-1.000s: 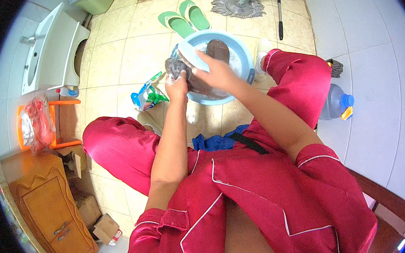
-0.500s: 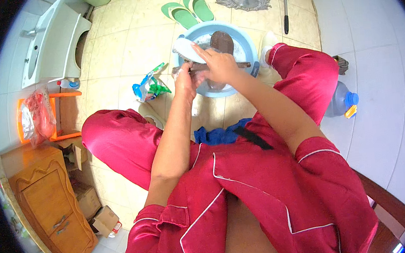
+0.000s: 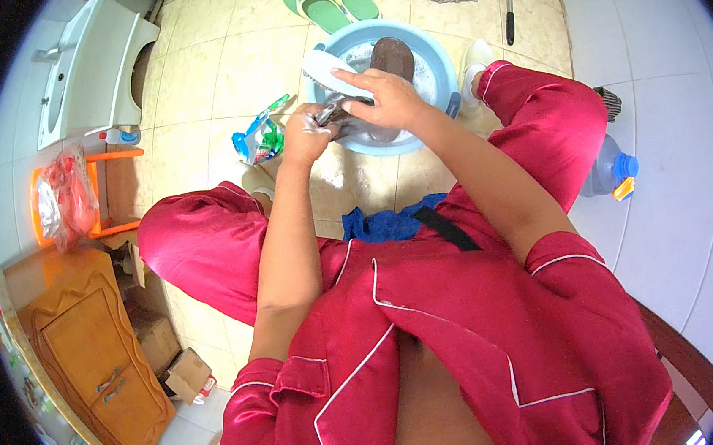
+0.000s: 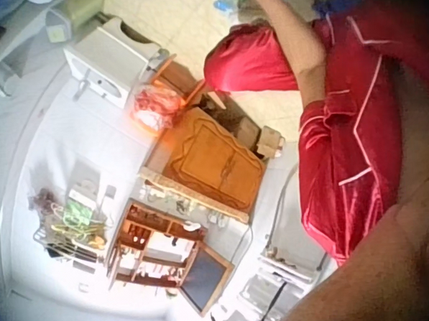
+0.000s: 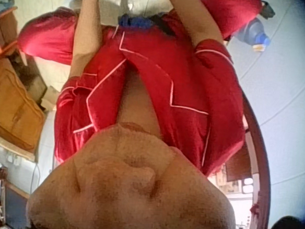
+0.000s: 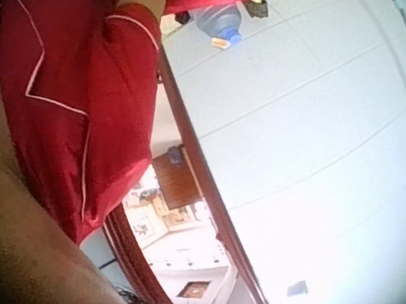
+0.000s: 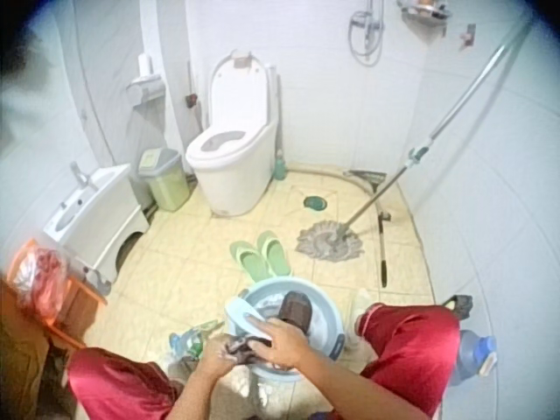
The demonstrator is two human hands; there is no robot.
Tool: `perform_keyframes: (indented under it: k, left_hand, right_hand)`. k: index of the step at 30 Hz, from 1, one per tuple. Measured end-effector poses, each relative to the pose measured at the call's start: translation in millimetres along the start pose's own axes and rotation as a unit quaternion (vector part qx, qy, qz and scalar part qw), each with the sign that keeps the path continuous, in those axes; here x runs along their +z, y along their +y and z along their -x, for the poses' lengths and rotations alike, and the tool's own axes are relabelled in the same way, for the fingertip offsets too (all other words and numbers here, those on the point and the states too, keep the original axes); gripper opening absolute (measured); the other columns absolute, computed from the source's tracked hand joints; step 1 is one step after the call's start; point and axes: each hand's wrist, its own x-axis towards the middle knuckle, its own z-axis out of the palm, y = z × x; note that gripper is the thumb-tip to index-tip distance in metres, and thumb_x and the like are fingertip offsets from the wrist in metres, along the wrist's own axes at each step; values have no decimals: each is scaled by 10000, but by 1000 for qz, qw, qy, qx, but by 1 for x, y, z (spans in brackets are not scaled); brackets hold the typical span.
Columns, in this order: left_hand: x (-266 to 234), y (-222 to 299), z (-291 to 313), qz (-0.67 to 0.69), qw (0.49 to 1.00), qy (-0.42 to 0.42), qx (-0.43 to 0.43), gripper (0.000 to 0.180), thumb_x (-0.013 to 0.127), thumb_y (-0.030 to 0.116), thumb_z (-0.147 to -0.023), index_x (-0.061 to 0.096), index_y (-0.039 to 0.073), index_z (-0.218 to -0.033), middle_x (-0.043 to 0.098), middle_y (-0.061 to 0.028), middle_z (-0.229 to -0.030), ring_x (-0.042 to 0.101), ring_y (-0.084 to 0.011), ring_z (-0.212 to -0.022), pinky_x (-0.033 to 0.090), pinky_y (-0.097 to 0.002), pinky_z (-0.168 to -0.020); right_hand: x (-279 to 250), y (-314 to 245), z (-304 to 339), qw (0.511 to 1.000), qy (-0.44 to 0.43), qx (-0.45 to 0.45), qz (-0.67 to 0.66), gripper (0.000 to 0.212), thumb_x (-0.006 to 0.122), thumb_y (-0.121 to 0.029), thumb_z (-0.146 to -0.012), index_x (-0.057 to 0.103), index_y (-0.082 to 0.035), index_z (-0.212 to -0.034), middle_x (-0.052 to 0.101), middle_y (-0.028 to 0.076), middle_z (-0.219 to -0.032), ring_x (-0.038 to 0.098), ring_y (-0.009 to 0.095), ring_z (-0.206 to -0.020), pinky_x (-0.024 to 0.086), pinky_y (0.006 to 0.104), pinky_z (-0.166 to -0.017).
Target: The person scrubs a pair of brown slippers using a brush and soapy water in a blue basin. The person scrubs the soles and upper parts of the slippers, repeatedly dipping them in the basin.
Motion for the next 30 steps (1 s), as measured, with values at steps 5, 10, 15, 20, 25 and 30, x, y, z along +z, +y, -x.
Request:
perform_keyframes:
  k: [5, 10, 15, 20, 25, 30]
  left_hand:
    - [3, -8, -6, -82, 990, 49, 99, 218, 633, 116, -748, 614, 17, -942, 647, -123, -903, 622, -238, -835, 479, -329, -729]
    - [22, -15, 4, -27, 995, 65, 66, 261, 666, 156, -724, 634, 22, -945, 648, -133, -930, 624, -259, -845, 480, -333, -730]
    - [15, 9, 11, -41, 998, 32, 32, 318, 736, 170, -656, 654, 38, -933, 644, -132, -914, 627, -257, -787, 486, -311, -728]
    - [13, -2, 5, -86, 994, 24, 67, 323, 737, 153, -652, 649, 40, -942, 644, -131, -901, 628, -256, -793, 487, -311, -727]
    - [18, -13, 14, -3, 999, 44, 29, 333, 748, 110, -644, 641, 15, -944, 663, -121, -872, 636, -210, -773, 489, -300, -715]
    - [14, 3, 21, 10, 999, 28, -13, 324, 747, 115, -662, 639, 10, -949, 658, -102, -853, 612, -157, -745, 481, -270, -709]
  right_hand:
    - [25, -19, 20, 995, -52, -43, -72, 402, 491, -422, -851, 496, -315, -1239, 619, 194, -880, 592, 386, -761, 474, 438, -680]
    - [15, 14, 31, 998, -55, -6, -39, 395, 519, -405, -846, 508, -308, -1228, 621, 182, -837, 608, 362, -712, 484, 433, -658]
    - [5, 92, 52, 991, -50, 86, -92, 410, 535, -364, -851, 508, -229, -1237, 618, 203, -824, 616, 357, -732, 487, 396, -677]
    - [16, 33, 43, 991, -41, 26, -122, 402, 526, -375, -848, 501, -280, -1238, 615, 205, -871, 599, 384, -751, 481, 405, -691]
    - [29, 27, 40, 995, -72, -29, -59, 395, 518, -401, -842, 504, -324, -1230, 614, 204, -863, 597, 381, -755, 476, 435, -692]
    - [17, 106, 64, 996, -56, 38, -64, 407, 538, -331, -860, 495, -241, -1254, 635, 159, -961, 635, 309, -770, 498, 345, -712]
